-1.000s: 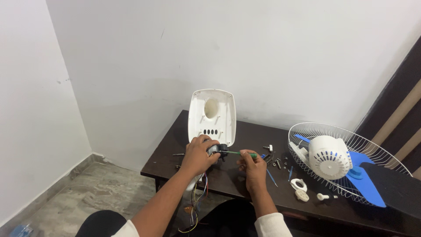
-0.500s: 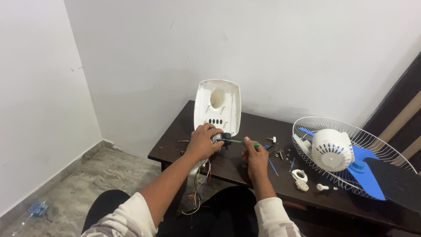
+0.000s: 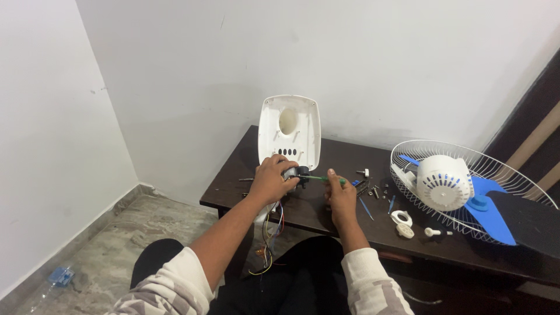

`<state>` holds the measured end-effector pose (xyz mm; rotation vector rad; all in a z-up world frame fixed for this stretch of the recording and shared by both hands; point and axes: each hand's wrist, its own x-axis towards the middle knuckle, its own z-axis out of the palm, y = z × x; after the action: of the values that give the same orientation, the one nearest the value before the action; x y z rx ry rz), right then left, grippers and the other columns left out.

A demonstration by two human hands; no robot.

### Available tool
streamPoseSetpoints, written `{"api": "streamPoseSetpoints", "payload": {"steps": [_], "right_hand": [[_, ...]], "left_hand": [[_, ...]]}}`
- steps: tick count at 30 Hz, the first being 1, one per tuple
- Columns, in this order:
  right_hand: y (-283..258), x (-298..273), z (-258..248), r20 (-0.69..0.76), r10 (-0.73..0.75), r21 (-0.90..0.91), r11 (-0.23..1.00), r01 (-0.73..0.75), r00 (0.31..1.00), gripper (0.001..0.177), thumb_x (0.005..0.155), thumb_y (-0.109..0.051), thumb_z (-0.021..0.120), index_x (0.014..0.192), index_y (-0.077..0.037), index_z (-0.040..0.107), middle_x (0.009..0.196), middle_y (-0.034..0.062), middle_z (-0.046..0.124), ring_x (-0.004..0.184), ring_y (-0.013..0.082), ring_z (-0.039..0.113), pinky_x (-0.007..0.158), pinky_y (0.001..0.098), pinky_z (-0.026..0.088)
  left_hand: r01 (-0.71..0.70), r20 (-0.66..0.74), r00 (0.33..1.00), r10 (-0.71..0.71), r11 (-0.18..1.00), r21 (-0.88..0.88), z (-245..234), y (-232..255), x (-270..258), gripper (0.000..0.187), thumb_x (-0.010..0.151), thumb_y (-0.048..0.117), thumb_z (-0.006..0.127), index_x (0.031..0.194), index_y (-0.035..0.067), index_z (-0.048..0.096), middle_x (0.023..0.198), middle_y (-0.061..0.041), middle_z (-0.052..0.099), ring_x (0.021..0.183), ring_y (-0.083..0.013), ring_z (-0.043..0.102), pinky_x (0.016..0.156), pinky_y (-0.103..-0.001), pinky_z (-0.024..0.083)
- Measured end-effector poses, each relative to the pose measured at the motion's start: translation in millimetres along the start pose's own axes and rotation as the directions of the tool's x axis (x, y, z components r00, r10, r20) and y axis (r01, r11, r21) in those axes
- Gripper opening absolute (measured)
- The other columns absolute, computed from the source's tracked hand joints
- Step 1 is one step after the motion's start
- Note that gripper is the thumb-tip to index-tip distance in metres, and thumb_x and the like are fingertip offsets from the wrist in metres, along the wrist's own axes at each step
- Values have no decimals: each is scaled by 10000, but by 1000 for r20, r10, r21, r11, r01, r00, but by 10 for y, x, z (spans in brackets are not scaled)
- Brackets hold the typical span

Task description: The person sits on the floor and works on a disassembled electric fan motor, using a screwdriver to tighten screws on the motor housing and attaching a white plastic component to the motor shaft. The fan cage and blades remain disassembled on the table.

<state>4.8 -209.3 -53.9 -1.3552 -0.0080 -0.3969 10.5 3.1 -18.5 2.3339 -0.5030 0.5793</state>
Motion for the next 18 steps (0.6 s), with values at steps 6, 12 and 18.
{"api": "streamPoseSetpoints", "payload": {"steps": [6, 12, 18], "right_hand": [[11, -8, -28, -51, 19, 30, 999, -18, 999, 349, 958, -379, 684, 814, -63, 643, 629, -15, 506, 509, 82, 471, 451, 239, 353], [-8, -31, -30, 53, -21, 13, 1000, 20, 998, 411, 993, -391, 685, 761, -73, 568, 619, -12, 495, 501, 80, 431, 446, 246, 325], [23, 7, -46, 11, 19, 2, 1000, -19, 1000, 353, 953, -378, 689, 785, -70, 649, 608, -14, 518, 488, 79, 454, 435, 240, 338]], "left_hand": [[-7, -4, 1000, 7, 1000, -17, 27, -40, 3, 450, 786, 358, 772, 1214, 227, 726, 1307, -52, 596, 1256, -277, 526, 1081, -476, 382], [-13, 27, 1000, 13, 1000, -5, -10, -45, -5, 440, 817, 373, 760, 1229, 226, 715, 1308, -56, 594, 1242, -280, 534, 1089, -465, 400], [-17, 10, 1000, 17, 1000, -6, -23, 4, 7, 445, 783, 354, 771, 1207, 224, 725, 1313, -52, 585, 1269, -277, 510, 1088, -470, 370]]}}
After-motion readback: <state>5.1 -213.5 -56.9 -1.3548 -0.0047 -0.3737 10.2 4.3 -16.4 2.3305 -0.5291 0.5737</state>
